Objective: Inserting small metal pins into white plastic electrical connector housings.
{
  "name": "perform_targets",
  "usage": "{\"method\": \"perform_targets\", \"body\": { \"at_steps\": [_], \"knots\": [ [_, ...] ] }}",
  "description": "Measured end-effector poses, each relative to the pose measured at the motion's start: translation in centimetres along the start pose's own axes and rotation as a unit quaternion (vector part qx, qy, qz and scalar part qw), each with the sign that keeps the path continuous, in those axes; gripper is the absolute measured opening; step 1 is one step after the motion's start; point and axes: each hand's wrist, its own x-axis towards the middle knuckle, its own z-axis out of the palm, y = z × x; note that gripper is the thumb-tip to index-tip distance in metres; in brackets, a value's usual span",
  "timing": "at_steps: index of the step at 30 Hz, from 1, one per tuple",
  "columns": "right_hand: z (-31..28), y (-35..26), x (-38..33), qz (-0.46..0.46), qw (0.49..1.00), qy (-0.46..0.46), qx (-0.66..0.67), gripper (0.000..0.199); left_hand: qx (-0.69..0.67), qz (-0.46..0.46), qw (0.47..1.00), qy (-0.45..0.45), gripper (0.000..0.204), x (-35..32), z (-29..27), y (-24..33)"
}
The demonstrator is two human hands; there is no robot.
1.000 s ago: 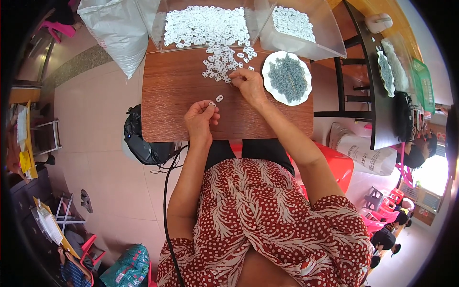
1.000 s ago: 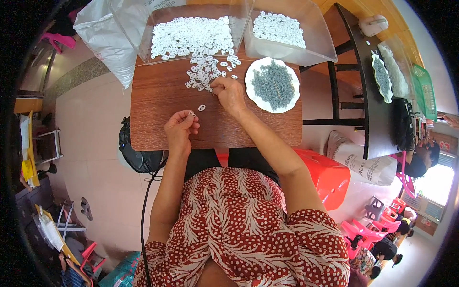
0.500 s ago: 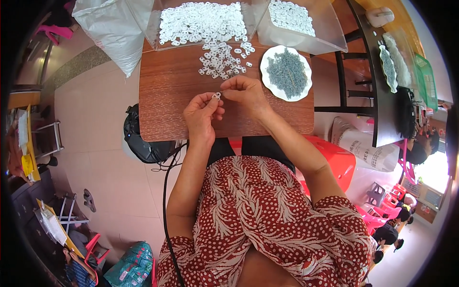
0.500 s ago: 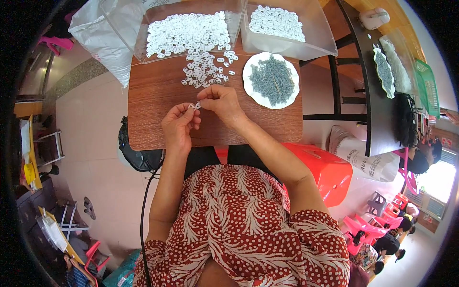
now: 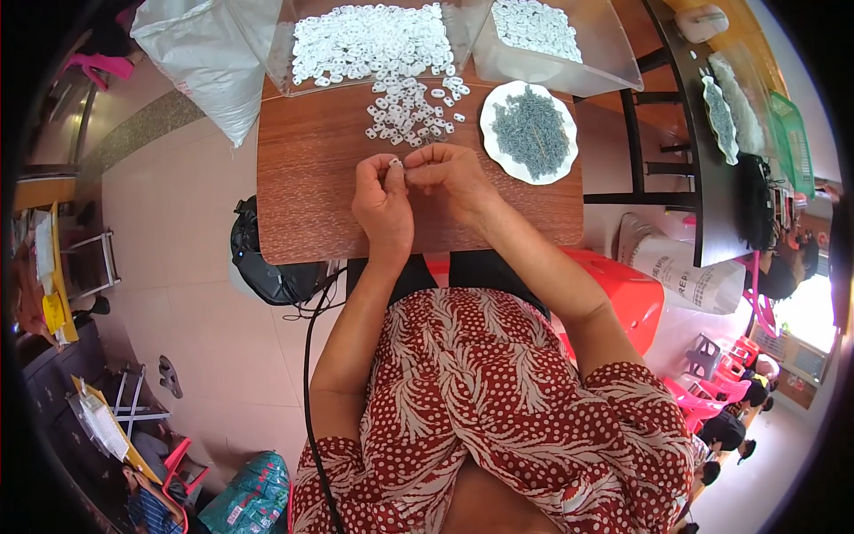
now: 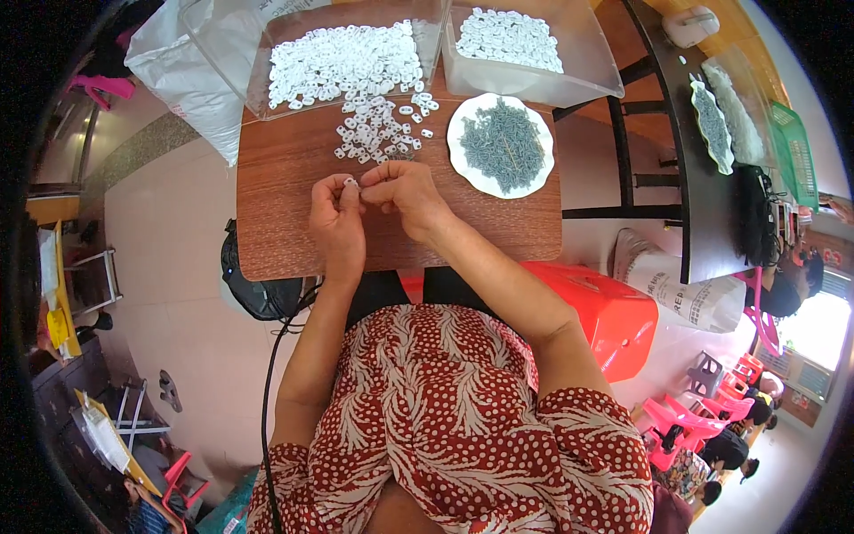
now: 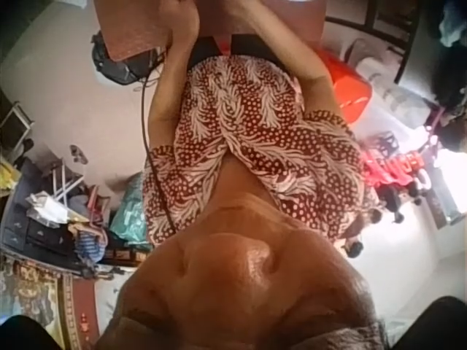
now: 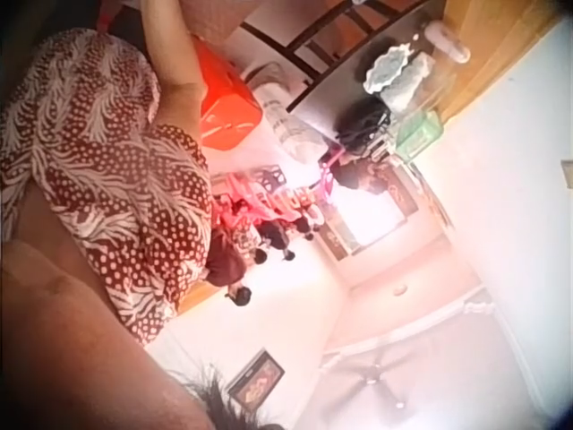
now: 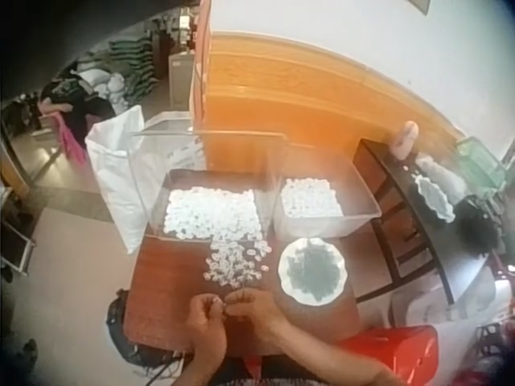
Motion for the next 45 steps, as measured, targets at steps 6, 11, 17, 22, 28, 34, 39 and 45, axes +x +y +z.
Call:
{"method": "perform_targets", "body": {
  "at_steps": [6, 11, 17, 22, 28, 34, 39, 45],
  "knots": [
    [0.4, 1.0, -0.2, -0.108, 0.991, 0.041, -0.071, 0.015, 0.139, 0.089, 0.986, 0.019, 0.009, 0.5, 0.6, 0.1],
    [0.0, 1.6, 0.1, -0.231, 0.933, 0.085, -0.263, 0.015, 0.102, -0.022, 0.995, -0.005, 0.012, 2.1, 1.0, -1.9],
    [-0.6, 1.3, 0.9, -0.23, 0.954, 0.094, -0.171, 0.009, 0.036, -0.057, 0.998, -0.02, 0.01, 3.1, 2.0, -3.2],
    [-1.4, 1.6, 2.3, -0.145, 0.986, 0.083, -0.022, 0.011, 0.046, -0.049, 0.998, -0.015, 0.01, 3.5, 2.7, -3.6],
    [-1.6, 1.7, 3.3, -0.233, 0.945, 0.139, -0.18, 0.014, -0.003, -0.096, 0.995, -0.018, 0.01, 5.0, 3.5, -3.3],
    [-2.4, 1.6, 4.7, -0.219, 0.96, 0.147, -0.096, 0.015, 0.04, -0.096, 0.994, -0.015, 0.008, 6.7, 2.9, -5.3],
    [-3.3, 1.9, 4.9, -0.204, 0.955, 0.16, -0.141, 0.014, 0.24, 0.111, 0.964, -0.015, 0.008, 6.8, 3.4, -4.4],
    [-3.3, 2.2, 4.6, -0.216, 0.945, 0.155, -0.188, 0.01, 0.291, 0.213, 0.933, 0.008, 0.007, 7.3, 2.6, -3.7]
  ]
}}
